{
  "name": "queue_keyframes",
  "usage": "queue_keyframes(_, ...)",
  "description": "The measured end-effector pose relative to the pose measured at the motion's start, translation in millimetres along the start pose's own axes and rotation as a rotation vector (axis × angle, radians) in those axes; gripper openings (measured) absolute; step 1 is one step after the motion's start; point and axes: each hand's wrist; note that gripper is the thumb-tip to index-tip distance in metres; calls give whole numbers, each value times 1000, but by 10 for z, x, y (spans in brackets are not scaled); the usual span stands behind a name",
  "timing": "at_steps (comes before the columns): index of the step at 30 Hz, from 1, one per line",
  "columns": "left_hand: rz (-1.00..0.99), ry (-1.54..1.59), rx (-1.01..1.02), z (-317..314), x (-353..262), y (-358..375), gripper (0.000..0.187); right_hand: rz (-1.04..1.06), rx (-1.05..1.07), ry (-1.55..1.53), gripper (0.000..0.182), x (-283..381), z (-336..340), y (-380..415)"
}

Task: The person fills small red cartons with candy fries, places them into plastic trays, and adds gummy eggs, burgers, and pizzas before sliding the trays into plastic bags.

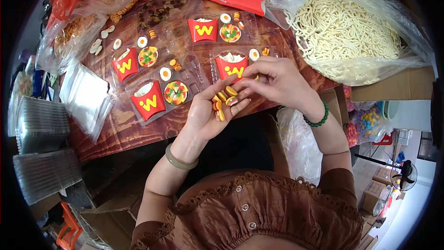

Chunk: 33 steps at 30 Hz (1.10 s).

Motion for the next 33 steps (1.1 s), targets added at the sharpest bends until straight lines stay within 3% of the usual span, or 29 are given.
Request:
queue_keyframes(1,-80,-32,-97,-135,38,37,36,91,17,3,14,44,-93,-48)
queue_keyframes(4,-114,-65,-54,-75,-28,123,33,126,138,60,18,146,-271,-196)
queue_keyframes(7,-145,8,23,-15,-152,266,33,240,63,121,19,165,-362,-326)
queue_keyframes(9,-188,-13,-22,-35,-174,346,33,269,132,131,19,179,-410,-404)
queue_keyframes(15,-269,-40,-66,-59,-243,493,31,233,256,142,11,369,-489,-682)
queue_keyframes(18,-307,-17,-66,118,-315,536,34,60,399,30,12,442,-508,-878)
queue_keyframes(20,-322,4,-62,24,-357,641,35,-45,294,-90,13,383,-627,-1119)
queue_keyframes(23,-332,36,-48,57,-376,717,38,10,126,-47,15,246,-952,-1545)
queue_keyframes(33,-303,159,6,169,-491,817,37,7,-49,187,20,53,-1319,-2226)
Point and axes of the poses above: each hand's wrist, its own y-axis away from the middle knuckle, its own z-axis out of the back of the hand, x = y × z, and after that the axes turned 12 degrees about y, right-handed
